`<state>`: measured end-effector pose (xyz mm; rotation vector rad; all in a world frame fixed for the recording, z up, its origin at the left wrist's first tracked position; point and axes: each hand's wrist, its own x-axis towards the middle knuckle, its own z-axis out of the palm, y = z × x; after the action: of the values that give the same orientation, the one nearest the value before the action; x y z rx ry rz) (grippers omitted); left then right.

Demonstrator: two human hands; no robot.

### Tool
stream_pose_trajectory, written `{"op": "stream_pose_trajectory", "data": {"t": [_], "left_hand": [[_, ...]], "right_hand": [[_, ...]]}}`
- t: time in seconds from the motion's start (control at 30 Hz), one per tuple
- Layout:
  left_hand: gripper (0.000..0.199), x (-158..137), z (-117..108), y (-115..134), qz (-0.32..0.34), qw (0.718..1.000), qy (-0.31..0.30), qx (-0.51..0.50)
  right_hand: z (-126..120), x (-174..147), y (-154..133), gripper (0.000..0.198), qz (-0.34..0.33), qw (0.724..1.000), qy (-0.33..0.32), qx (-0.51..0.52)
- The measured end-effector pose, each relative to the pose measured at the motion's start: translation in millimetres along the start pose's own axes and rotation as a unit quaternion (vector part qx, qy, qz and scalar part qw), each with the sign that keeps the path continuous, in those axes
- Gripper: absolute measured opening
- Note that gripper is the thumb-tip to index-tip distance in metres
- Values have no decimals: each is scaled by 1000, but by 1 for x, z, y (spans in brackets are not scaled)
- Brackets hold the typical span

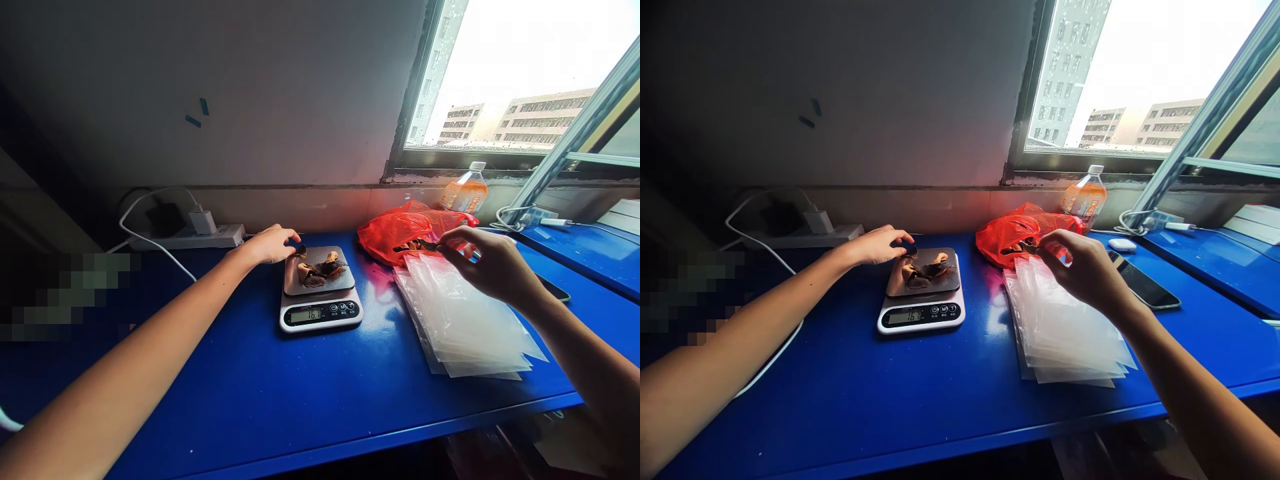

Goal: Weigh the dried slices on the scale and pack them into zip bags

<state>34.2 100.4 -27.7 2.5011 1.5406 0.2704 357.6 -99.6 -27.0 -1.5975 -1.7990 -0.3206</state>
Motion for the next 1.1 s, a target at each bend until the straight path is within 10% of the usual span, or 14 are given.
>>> {"op": "stream_pose_trajectory", "data": {"t": [0.3, 0.47, 0.7, 0.87, 1.1], "left_hand": [[23, -2, 13, -21, -1, 983, 132, -130], [25, -45, -3, 8, 69, 941, 188, -272], [18, -115, -11, 54, 173, 880, 99, -431], [22, -121, -3, 39, 175, 845, 79, -500], [25, -125, 3, 28, 124, 870, 104, -465]], "right_hand": [[5, 5, -16, 9, 3, 995, 3, 95], [5, 20, -63, 21, -8, 946, -111, 305], [42, 39, -119, 34, 51, 821, -208, 529], [67, 33, -132, 34, 97, 787, -173, 584], [85, 16, -144, 32, 148, 777, -175, 586]]}}
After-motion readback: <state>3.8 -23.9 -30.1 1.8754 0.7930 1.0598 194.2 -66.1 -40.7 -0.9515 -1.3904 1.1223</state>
